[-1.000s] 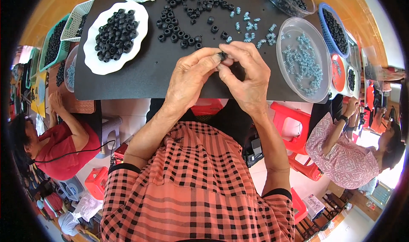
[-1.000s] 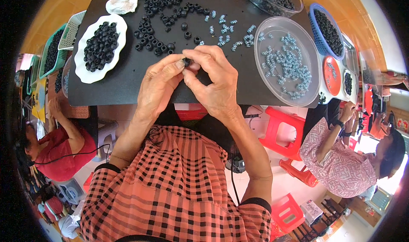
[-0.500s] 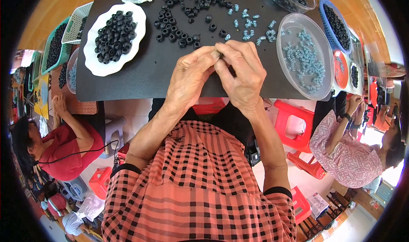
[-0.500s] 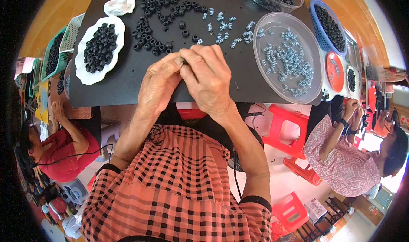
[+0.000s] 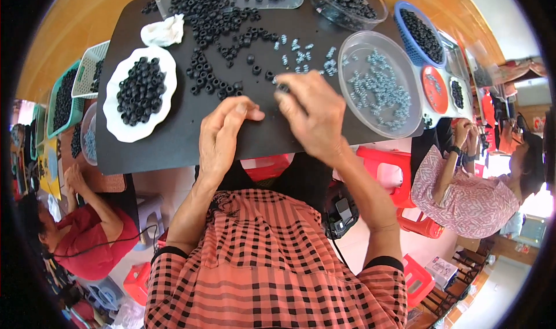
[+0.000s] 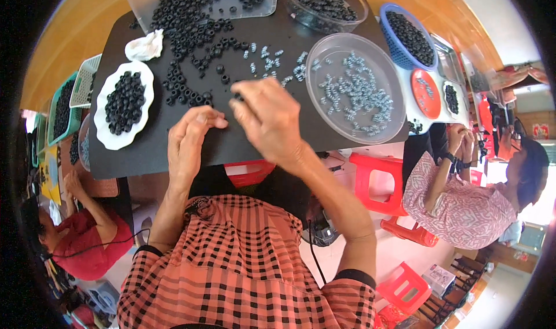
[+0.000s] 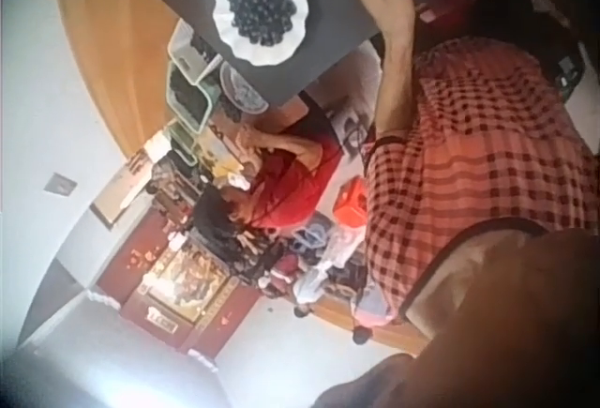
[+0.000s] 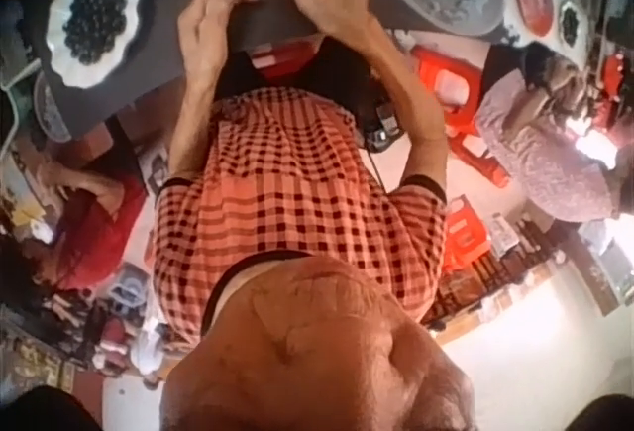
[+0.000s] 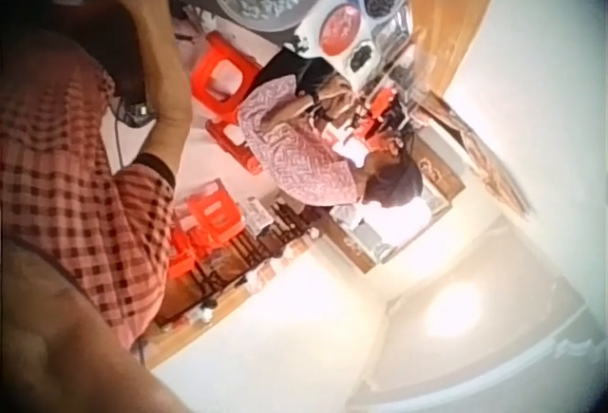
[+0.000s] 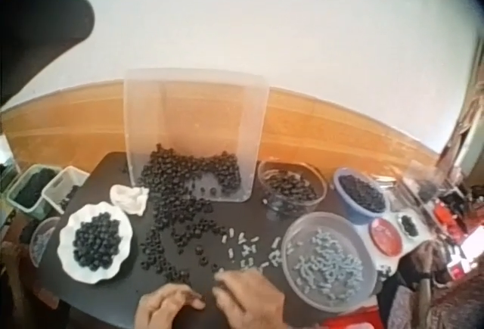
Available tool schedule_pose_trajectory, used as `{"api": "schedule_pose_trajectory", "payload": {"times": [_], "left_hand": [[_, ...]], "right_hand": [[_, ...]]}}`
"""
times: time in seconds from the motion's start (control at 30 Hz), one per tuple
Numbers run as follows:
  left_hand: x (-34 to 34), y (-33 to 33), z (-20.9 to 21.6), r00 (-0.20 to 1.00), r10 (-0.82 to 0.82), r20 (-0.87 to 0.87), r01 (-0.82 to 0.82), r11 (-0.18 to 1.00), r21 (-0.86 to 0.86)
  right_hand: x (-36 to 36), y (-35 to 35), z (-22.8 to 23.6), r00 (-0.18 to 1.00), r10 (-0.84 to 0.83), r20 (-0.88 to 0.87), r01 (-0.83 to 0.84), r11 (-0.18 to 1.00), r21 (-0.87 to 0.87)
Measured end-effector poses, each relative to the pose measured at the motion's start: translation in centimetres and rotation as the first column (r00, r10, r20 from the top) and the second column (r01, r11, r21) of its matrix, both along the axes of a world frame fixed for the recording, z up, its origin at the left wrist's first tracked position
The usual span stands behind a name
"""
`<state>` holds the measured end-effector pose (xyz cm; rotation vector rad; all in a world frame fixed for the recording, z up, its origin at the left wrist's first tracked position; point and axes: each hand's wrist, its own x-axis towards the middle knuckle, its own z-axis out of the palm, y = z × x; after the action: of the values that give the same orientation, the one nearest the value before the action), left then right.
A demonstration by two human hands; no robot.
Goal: The person assembles small parts by picking up black plastic pieces and light blue coils from the table and trays and inserting the coils into the black pieces by hand.
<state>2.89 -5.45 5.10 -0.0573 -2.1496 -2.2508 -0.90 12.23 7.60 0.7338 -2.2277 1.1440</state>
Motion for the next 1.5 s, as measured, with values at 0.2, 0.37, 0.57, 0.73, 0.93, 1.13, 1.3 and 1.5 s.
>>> {"api": "schedule_pose_trajectory", "payload": {"times": [0.2,0.37,0.57,0.73,0.93,1.13,1.3,1.5], "left_hand": [[0.2,1.2,-0.3,1.0,0.022,-0.006,-0.023,0.997,-0.077],[0.1,1.2,-0.3,0.998,-0.021,-0.062,0.014,0.994,-0.109],[-0.1,1.4,-0.7,0.995,-0.052,-0.09,0.04,0.991,-0.13],[-0.2,1.3,-1.1,0.99,-0.075,-0.117,0.063,0.993,-0.099],[-0.1,1.3,-0.9,0.98,-0.109,-0.164,0.077,0.978,-0.192],[-0.1,1.6,-0.7,0.979,-0.108,-0.17,0.062,0.966,-0.252],[-0.3,1.2,-1.4,0.979,-0.108,-0.173,0.055,0.957,-0.284],[-0.7,0.8,-2.1,0.979,-0.105,-0.175,0.057,0.964,-0.259]], "right_hand": [[-12.2,7.9,1.2,0.926,-0.274,-0.258,0.317,0.938,0.141],[-17.6,10.7,2.6,0.823,-0.563,-0.072,0.545,0.749,0.377],[-11.3,5.2,1.8,0.949,-0.235,-0.208,0.237,0.971,-0.017],[-2.0,1.7,0.5,0.995,-0.044,0.095,0.064,0.974,-0.218],[1.6,2.9,-3.2,0.913,-0.03,0.406,0.237,0.851,-0.47],[1.3,3.0,-3.9,0.932,-0.071,0.355,0.237,0.861,-0.451],[1.3,2.8,-3.6,0.947,-0.064,0.316,0.238,0.8,-0.551],[0.8,2.5,-4.0,0.958,-0.093,0.27,0.238,0.781,-0.577]]}}
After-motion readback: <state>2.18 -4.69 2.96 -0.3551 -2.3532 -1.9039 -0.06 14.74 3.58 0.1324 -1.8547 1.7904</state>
